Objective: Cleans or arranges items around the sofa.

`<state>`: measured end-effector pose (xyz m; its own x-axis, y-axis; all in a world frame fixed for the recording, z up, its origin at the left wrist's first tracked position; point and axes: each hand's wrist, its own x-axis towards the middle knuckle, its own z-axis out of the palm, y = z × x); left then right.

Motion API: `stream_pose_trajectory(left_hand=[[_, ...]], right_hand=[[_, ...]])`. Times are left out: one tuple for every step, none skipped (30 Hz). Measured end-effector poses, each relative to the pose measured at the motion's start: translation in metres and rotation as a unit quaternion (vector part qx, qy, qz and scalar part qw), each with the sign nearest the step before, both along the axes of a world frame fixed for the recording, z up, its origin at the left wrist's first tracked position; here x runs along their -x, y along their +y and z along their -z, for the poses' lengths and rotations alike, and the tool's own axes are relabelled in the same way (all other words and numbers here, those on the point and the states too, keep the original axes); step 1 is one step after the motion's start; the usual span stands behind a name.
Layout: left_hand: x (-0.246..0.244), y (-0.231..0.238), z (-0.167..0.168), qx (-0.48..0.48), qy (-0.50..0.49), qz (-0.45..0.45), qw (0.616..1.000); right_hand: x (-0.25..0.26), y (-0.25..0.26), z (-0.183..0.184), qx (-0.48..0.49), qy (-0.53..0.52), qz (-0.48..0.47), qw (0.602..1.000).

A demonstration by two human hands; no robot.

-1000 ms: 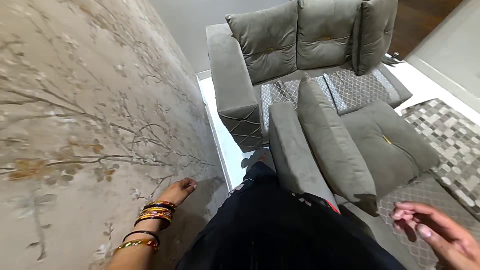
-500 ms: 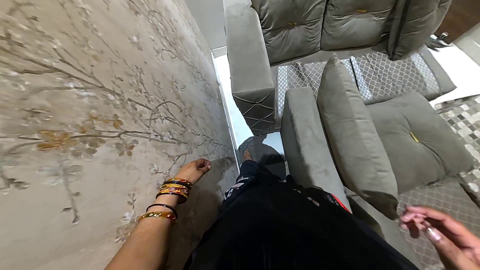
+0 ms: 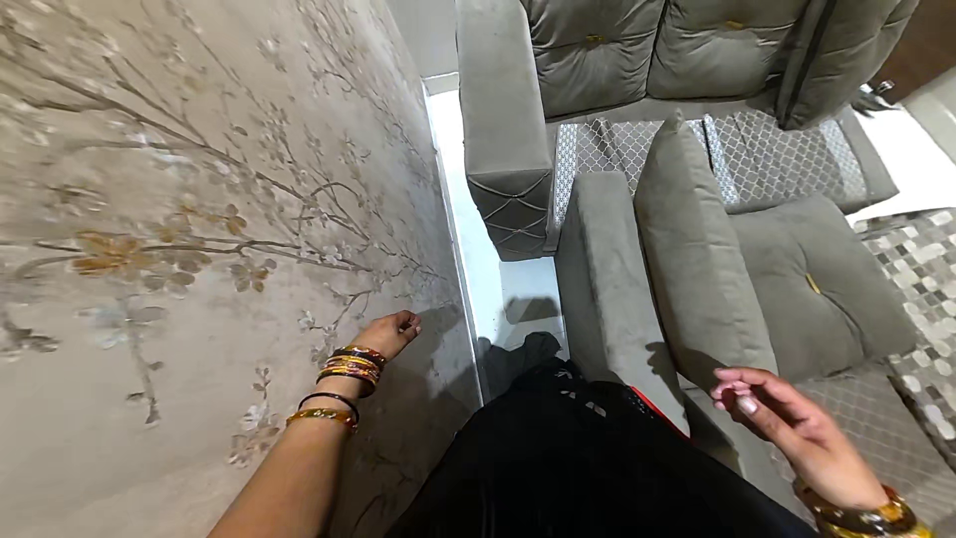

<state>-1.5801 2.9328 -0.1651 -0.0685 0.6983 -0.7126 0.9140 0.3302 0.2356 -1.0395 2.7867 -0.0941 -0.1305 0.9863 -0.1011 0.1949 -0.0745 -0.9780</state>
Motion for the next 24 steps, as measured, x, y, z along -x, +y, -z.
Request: stream_pose_trajectory(left_hand=[[0.0,0.0,-0.001,0.001,0.0,0.001,1.0],[0.001,0.0,-0.001,-0.002,0.001,0.001,1.0],[0.001,0.0,-0.001,-0.005,0.001,0.0,1.0],[0.0,0.0,-0.002,-0.007,0.0,-0.003,1.0],[0.0,0.0,-0.002,-0.009,-0.001,-0.006,1.0],[0.0,0.0,-0.002,-0.01,-0.003,-0.007,1.0],[0.0,0.001,-0.002,-0.007,-0.001,-0.006,1.0],[-0.001,0.002,-0.004,0.0,0.002,-0.005,1.0],[-0.002,0.005,-0.006,0.016,0.008,-0.004,1.0],[-0.002,0.006,-0.008,0.024,0.01,-0.004,1.0],[-0.003,0.007,-0.01,0.025,0.008,-0.004,1.0],[-0.003,0.007,-0.01,0.02,0.006,-0.004,1.0],[-0.004,0.007,-0.011,0.011,0.003,-0.006,1.0],[-0.004,0.006,-0.012,-0.005,-0.002,-0.01,1.0],[-0.005,0.006,-0.013,-0.017,-0.008,-0.014,1.0],[-0.004,0.007,-0.014,-0.024,-0.013,-0.019,0.999],[-0.003,0.008,-0.014,-0.029,-0.018,-0.024,0.999],[-0.002,0.009,-0.013,-0.033,-0.022,-0.029,0.999],[-0.001,0.01,-0.012,-0.034,-0.026,-0.033,0.999],[0.0,0.011,-0.011,-0.034,-0.026,-0.034,0.999],[0.001,0.012,-0.01,-0.031,-0.025,-0.032,0.999],[0.002,0.012,-0.009,-0.024,-0.024,-0.031,0.999],[0.001,0.013,-0.009,-0.013,-0.024,-0.031,0.999],[-0.001,0.014,-0.012,0.001,-0.025,-0.031,0.999]], right_hand=[[0.003,0.002,0.002,0.001,0.002,-0.002,1.0],[0.006,0.004,0.004,0.0,0.006,-0.008,1.0],[0.008,0.006,0.005,-0.001,0.008,-0.017,1.0],[0.01,0.009,0.005,0.0,0.009,-0.025,1.0],[0.012,0.012,0.005,0.002,0.012,-0.029,1.0],[0.012,0.015,0.005,0.005,0.015,-0.032,0.999],[0.013,0.018,0.005,0.005,0.019,-0.033,0.999],[0.014,0.021,0.004,0.005,0.019,-0.032,0.999],[0.015,0.024,0.003,0.003,0.019,-0.033,0.999],[0.015,0.026,0.002,0.0,0.019,-0.037,0.999],[0.015,0.028,0.001,-0.003,0.017,-0.04,0.999],[0.015,0.03,-0.001,-0.007,0.012,-0.042,0.999],[0.014,0.031,-0.003,-0.01,0.004,-0.041,0.999],[0.013,0.03,-0.005,-0.013,-0.004,-0.039,0.999],[0.011,0.029,-0.006,-0.016,-0.012,-0.034,0.999],[0.008,0.026,-0.008,-0.017,-0.018,-0.028,0.999],[0.005,0.023,-0.01,-0.018,-0.021,-0.021,0.999],[0.002,0.019,-0.011,-0.022,-0.021,-0.009,1.0],[-0.001,0.013,-0.013,-0.024,-0.019,0.005,1.0],[-0.005,0.006,-0.013,-0.027,-0.018,0.019,0.999],[-0.01,-0.002,-0.014,-0.029,-0.015,0.03,0.999],[-0.014,-0.01,-0.015,-0.029,-0.011,0.043,0.999],[-0.017,-0.019,-0.016,-0.026,-0.003,0.057,0.998],[-0.02,-0.026,-0.017,-0.021,0.01,0.07,0.997]])
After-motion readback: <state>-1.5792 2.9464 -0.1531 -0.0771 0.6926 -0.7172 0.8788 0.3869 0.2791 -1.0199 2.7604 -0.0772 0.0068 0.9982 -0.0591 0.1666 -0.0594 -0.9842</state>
